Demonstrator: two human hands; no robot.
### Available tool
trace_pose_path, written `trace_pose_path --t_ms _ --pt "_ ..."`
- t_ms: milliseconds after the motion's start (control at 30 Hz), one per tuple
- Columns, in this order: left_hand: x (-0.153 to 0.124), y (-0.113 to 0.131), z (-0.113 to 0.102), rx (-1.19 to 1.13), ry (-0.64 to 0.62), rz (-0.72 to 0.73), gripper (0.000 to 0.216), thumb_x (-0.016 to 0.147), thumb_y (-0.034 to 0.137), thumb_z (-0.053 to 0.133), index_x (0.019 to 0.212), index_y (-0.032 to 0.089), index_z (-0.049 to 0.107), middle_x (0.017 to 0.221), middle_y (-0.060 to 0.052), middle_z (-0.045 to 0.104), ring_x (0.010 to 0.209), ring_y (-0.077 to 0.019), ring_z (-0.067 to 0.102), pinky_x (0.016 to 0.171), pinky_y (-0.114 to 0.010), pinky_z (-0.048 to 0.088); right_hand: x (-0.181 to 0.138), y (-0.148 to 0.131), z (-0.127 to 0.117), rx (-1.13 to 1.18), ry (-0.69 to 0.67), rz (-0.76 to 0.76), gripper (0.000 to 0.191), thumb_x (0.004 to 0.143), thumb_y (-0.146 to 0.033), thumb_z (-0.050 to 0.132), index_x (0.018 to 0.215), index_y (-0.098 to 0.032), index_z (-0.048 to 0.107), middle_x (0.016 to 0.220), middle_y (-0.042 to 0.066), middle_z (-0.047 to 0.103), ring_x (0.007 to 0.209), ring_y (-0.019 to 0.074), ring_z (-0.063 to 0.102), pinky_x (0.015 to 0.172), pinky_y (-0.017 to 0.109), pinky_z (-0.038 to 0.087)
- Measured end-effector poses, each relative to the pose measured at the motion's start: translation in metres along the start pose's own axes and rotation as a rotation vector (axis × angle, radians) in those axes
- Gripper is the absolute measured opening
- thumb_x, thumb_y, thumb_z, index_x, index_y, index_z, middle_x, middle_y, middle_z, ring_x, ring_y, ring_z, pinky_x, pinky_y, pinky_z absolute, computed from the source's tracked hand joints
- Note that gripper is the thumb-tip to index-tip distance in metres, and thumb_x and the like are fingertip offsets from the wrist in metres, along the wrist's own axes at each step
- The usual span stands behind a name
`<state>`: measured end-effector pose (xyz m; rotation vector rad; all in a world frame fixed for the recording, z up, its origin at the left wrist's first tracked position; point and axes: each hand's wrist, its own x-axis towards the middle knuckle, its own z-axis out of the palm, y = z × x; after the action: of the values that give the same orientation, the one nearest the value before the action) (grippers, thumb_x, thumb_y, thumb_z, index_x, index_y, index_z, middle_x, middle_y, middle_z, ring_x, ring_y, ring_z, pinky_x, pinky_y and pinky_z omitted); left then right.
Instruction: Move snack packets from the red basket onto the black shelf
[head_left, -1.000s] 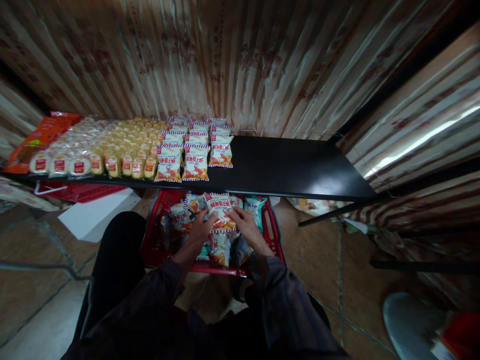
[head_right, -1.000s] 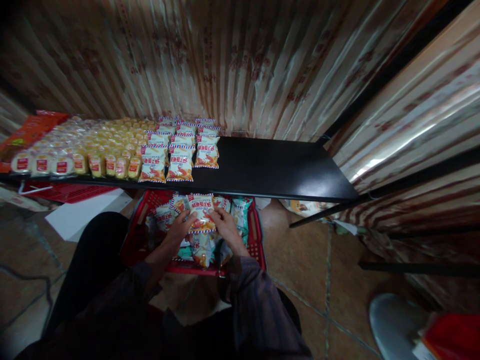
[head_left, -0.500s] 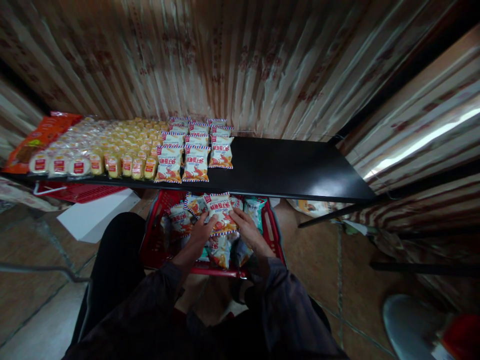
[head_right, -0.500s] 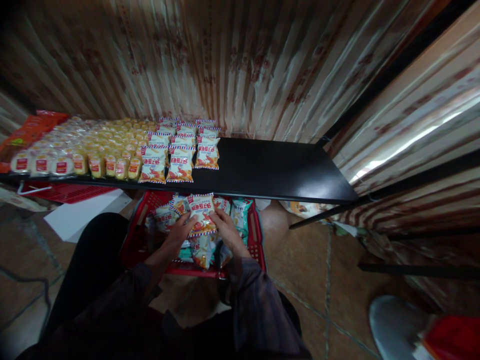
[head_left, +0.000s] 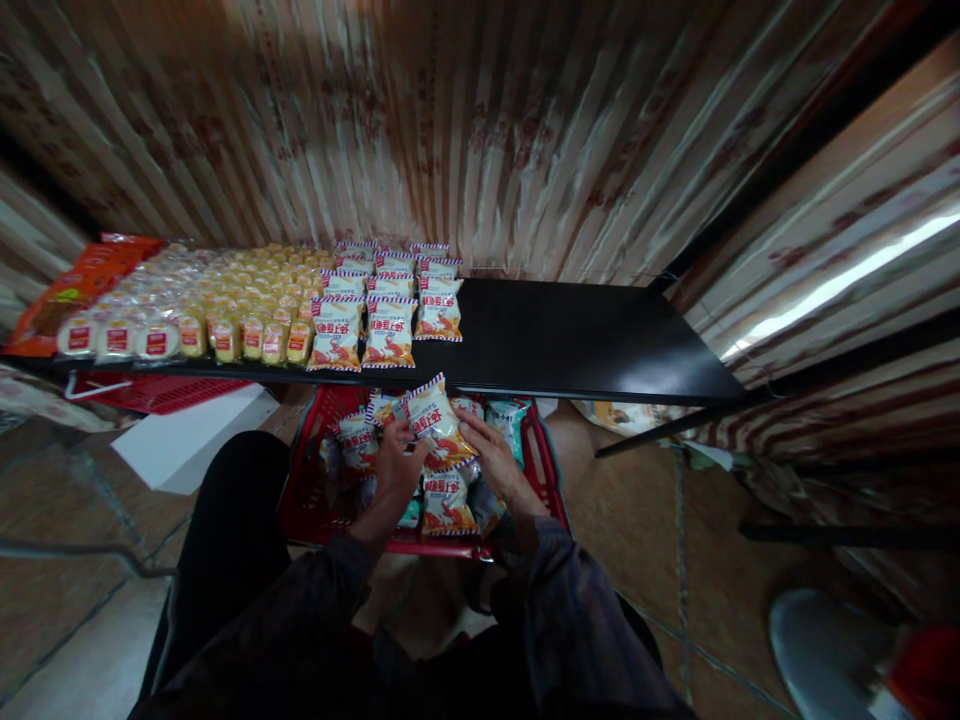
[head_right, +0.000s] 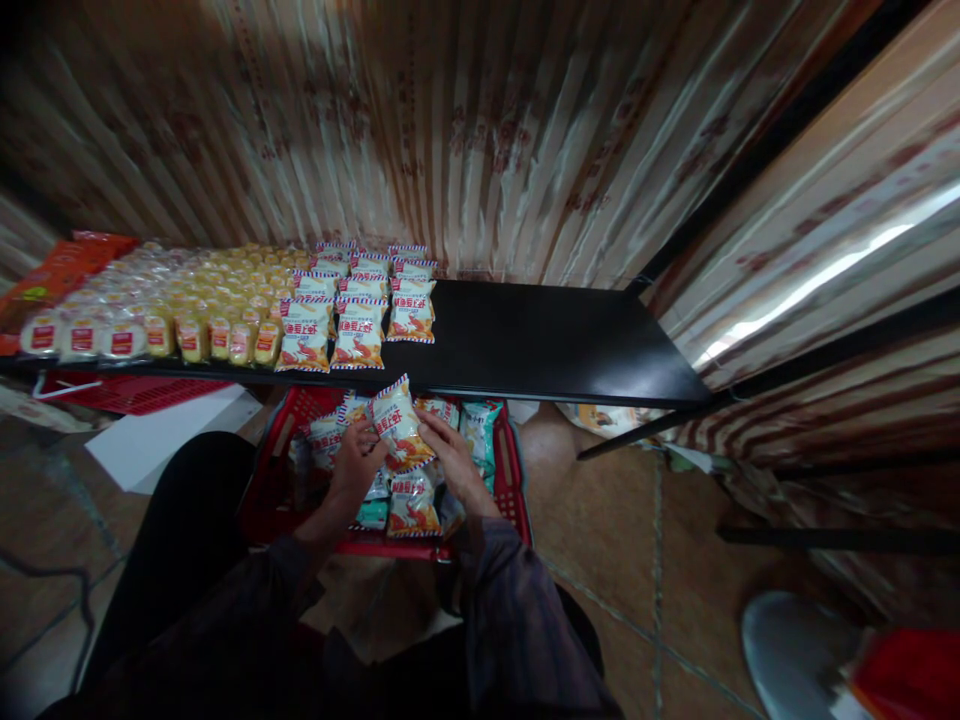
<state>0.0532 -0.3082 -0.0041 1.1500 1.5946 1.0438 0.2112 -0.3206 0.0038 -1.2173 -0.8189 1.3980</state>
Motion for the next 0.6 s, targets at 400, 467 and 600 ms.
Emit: trace_pose_path --t_ms 400,467,600 --pt "-0.02 0.032 -0.003 -0.453 -0.351 -0.193 0.044 0.071 0.043 0.069 0.107 0.018 0.06 0.104 -0.008 0.068 0.092 -0.0216 0.064 0.078 -0.029 0.05 0.002 0.003 -0.008 -0.215 -0.09 -0.199 0.041 0.077 -0.051 0.068 0.11 -0.028 0.07 0.117 0.003 0.067 0.112 0.0242 0.059 0.1 0.041 0.044" --pt "-0.02 0.031 -0.001 -0.436 -0.356 -0.208 0.051 0.069 0.044 0.072 0.11 0.017 0.059 0.099 -0.008 0.07 0.088 -0.022 0.065 0.076 -0.03 0.05 0.001 0.002 -0.008 -0.266 -0.121 -0.24 0.038 0.079 -0.05 0.066 0.109 -0.028 0.07 0.117 0.003 0.067 0.113 0.024 0.058 0.101 0.041 0.042" --pt "-0.018 0.029 0.001 -0.459 -0.317 -0.201 0.047 0.068 0.039 0.072 0.108 0.016 0.061 0.092 -0.007 0.071 0.085 -0.0216 0.065 0.076 -0.03 0.05 0.0 0.0 -0.007 -0.302 -0.152 -0.286 0.037 0.079 -0.05 0.066 0.108 -0.028 0.07 0.117 0.004 0.066 0.114 0.0236 0.057 0.102 0.04 0.04"
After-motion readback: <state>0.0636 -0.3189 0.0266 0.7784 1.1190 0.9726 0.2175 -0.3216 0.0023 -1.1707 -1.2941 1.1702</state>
